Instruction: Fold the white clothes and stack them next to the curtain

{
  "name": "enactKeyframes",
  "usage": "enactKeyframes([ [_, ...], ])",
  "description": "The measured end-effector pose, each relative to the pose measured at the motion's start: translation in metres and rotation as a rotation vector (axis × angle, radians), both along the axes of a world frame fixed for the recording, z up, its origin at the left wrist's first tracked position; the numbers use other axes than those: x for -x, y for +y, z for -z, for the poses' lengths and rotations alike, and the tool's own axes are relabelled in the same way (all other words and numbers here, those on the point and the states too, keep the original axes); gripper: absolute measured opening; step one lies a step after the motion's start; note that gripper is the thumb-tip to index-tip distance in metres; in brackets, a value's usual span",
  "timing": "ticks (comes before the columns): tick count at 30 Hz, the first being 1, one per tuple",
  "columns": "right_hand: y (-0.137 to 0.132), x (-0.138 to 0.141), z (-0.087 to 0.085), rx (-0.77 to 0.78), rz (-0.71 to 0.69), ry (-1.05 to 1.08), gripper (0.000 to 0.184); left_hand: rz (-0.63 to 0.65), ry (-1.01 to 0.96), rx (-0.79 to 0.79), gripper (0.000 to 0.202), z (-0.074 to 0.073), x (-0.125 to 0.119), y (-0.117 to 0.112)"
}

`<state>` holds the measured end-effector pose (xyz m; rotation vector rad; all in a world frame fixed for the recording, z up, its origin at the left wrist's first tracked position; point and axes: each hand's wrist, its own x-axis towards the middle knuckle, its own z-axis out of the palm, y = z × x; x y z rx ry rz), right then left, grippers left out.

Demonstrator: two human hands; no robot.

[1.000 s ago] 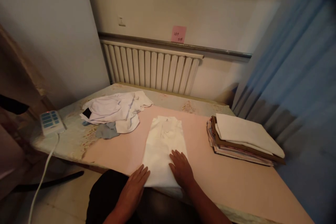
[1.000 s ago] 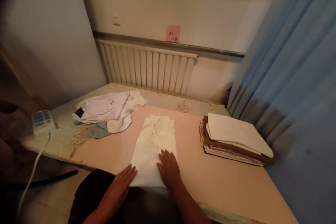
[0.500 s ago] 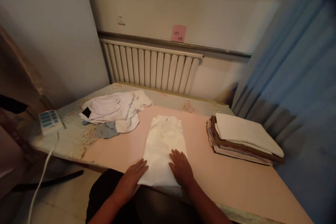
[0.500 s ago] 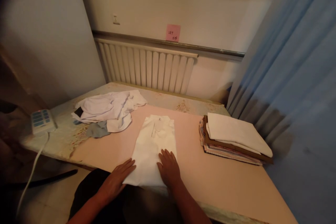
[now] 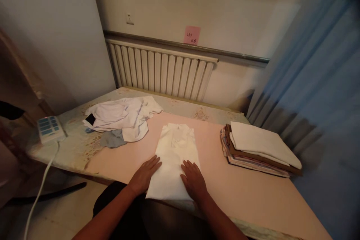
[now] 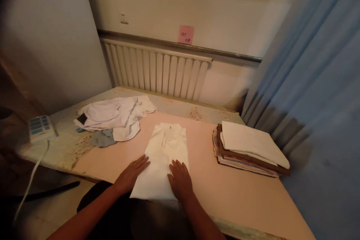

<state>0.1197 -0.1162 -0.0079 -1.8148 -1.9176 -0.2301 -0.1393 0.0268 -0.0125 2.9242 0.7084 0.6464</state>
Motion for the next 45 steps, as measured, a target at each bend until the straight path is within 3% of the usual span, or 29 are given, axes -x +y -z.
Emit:
enactKeyframes([
  [7,-0.007,-0.010,0.000,-0.032,-0.084,-0.015,0.040,0.001,0.090,0.033,0.049,-0.011,-0.022,0.029],
  [13,-0.062,-0.014,-0.006,-0.094,-0.232,-0.062,0.062,-0.012,0.084,0.036,0.054,-0.009,-0.021,0.031],
  [18,-0.087,-0.018,0.001,-0.133,-0.149,-0.092,0.059,-0.018,0.123,0.021,0.053,-0.009,-0.021,0.030],
  [35,-0.052,-0.080,-0.001,-0.126,-0.352,-0.132,0.064,-0.010,0.098,0.011,0.058,-0.008,-0.020,0.030],
  [45,0.000,-0.099,-0.009,-0.134,-0.401,-0.153,0.050,0.015,0.062,0.001,0.056,-0.012,-0.020,0.030],
])
